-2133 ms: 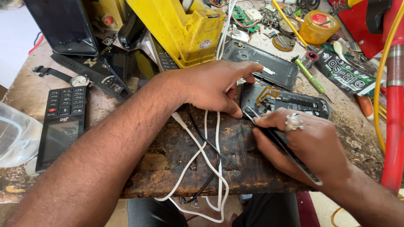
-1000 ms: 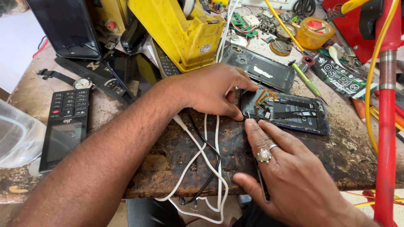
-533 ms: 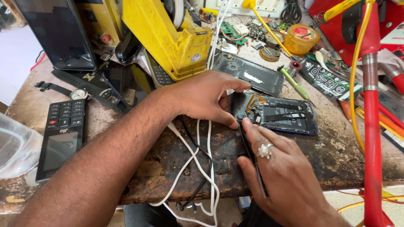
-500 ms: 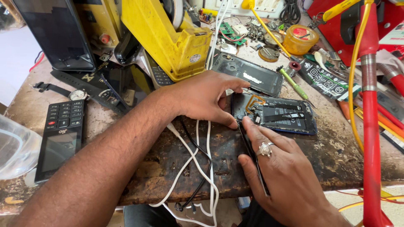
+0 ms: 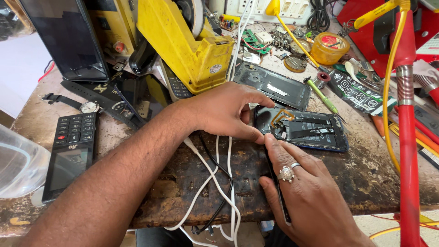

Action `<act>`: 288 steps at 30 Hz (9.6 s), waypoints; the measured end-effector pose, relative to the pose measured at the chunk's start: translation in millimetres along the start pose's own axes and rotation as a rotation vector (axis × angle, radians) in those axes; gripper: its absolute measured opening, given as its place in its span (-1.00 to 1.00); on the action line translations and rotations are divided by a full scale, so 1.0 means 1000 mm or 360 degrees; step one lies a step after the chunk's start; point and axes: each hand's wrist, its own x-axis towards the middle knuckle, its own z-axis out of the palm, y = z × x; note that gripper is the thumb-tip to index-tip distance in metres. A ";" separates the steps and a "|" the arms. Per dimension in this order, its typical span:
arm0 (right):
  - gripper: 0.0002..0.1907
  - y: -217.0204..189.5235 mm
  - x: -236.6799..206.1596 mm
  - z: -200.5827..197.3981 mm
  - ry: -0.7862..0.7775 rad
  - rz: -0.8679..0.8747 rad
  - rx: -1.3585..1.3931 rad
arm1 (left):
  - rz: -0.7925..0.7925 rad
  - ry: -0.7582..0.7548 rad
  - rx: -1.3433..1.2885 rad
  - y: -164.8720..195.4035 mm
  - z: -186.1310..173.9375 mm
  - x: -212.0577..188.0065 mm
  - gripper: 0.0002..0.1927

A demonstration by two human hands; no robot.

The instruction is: The person repairs a disassembled smartphone on a cluttered workbench. They use tweezers to lift and reposition a small internal component and flex cable inside the phone body, then use a screwdriver to unscrew and tighten screws on the phone's internal frame while holding the phone steady with the other hand.

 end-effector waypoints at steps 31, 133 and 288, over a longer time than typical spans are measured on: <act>-0.71 0.055 -0.017 -0.016 0.0354 0.0636 0.0815 | 0.0102 0.0080 0.0082 -0.009 0.000 0.005 -0.30; -0.76 0.130 0.094 -0.002 -0.0161 -0.0006 0.0996 | 0.0034 0.0065 0.0043 -0.017 -0.011 0.002 0.07; -0.80 0.072 0.015 -0.006 0.0177 -0.0346 0.0242 | 0.0186 -0.0079 -0.0034 -0.010 -0.013 0.003 -0.42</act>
